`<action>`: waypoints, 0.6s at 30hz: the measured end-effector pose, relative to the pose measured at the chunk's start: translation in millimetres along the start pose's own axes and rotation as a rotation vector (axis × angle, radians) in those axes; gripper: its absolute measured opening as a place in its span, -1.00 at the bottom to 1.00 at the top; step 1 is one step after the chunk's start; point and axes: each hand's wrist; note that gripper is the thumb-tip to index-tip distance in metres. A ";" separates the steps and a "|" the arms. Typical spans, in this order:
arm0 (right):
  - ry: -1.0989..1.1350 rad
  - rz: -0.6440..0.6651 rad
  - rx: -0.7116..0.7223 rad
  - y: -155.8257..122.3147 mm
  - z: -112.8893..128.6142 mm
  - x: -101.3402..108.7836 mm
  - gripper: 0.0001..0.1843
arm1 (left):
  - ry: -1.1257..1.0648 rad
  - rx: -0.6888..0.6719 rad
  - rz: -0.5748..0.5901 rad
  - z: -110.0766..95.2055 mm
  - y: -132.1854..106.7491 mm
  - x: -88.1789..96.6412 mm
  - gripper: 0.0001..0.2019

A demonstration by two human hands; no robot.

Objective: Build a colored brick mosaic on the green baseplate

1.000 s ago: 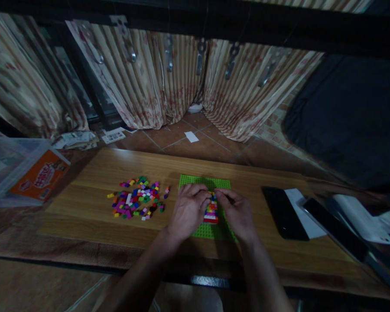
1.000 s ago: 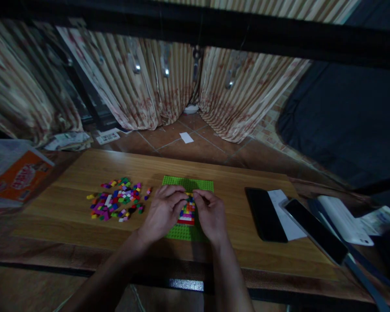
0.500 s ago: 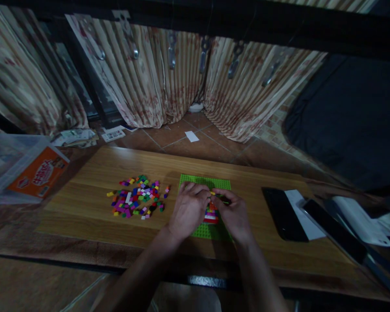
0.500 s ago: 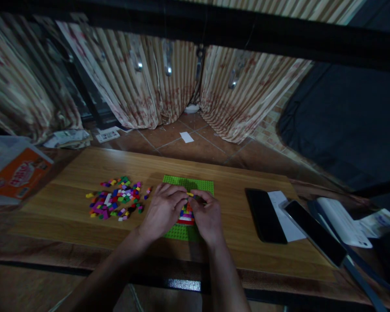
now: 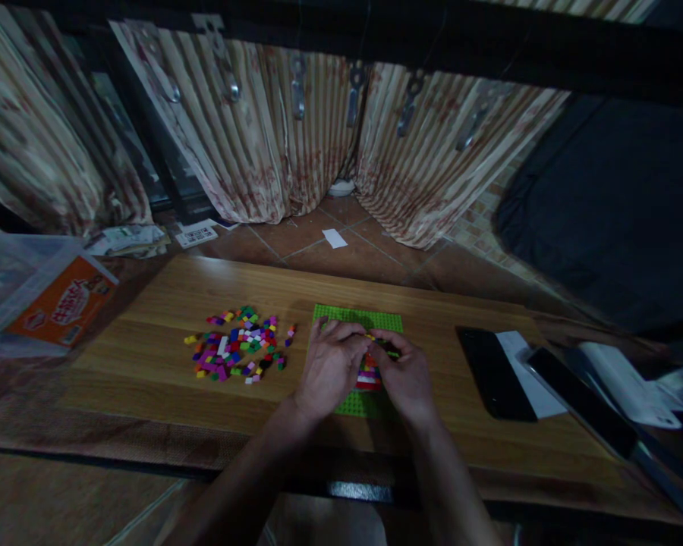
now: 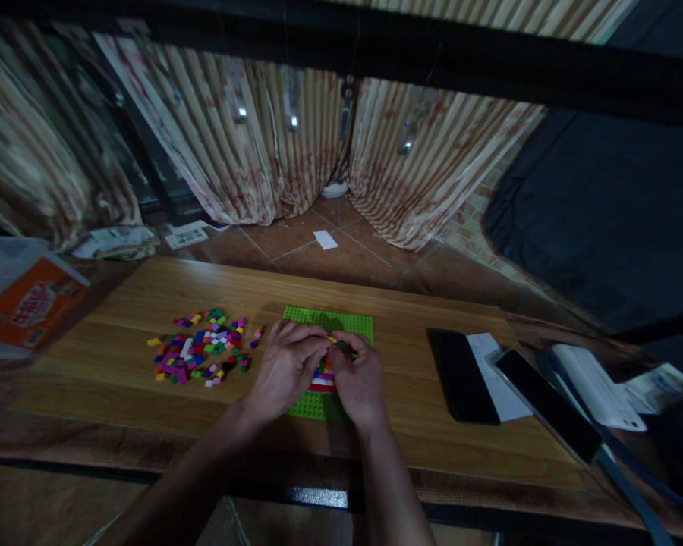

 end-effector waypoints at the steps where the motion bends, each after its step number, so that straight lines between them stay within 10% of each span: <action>1: 0.007 0.001 0.006 -0.1 -0.3 0.4 -0.72 | 0.004 0.003 0.004 -0.8 0.0 -0.3 -0.78; 18: 0.052 0.010 -0.073 -0.7 5.5 -1.4 -0.65 | -0.255 0.120 -0.015 8.8 -1.6 5.4 -0.66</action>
Point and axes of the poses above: each hand's wrist, its own y-axis towards the middle knuckle, its own x-axis out of the back of the hand, z = x × y, and after that the axes turned 8 degrees about x, right-handed
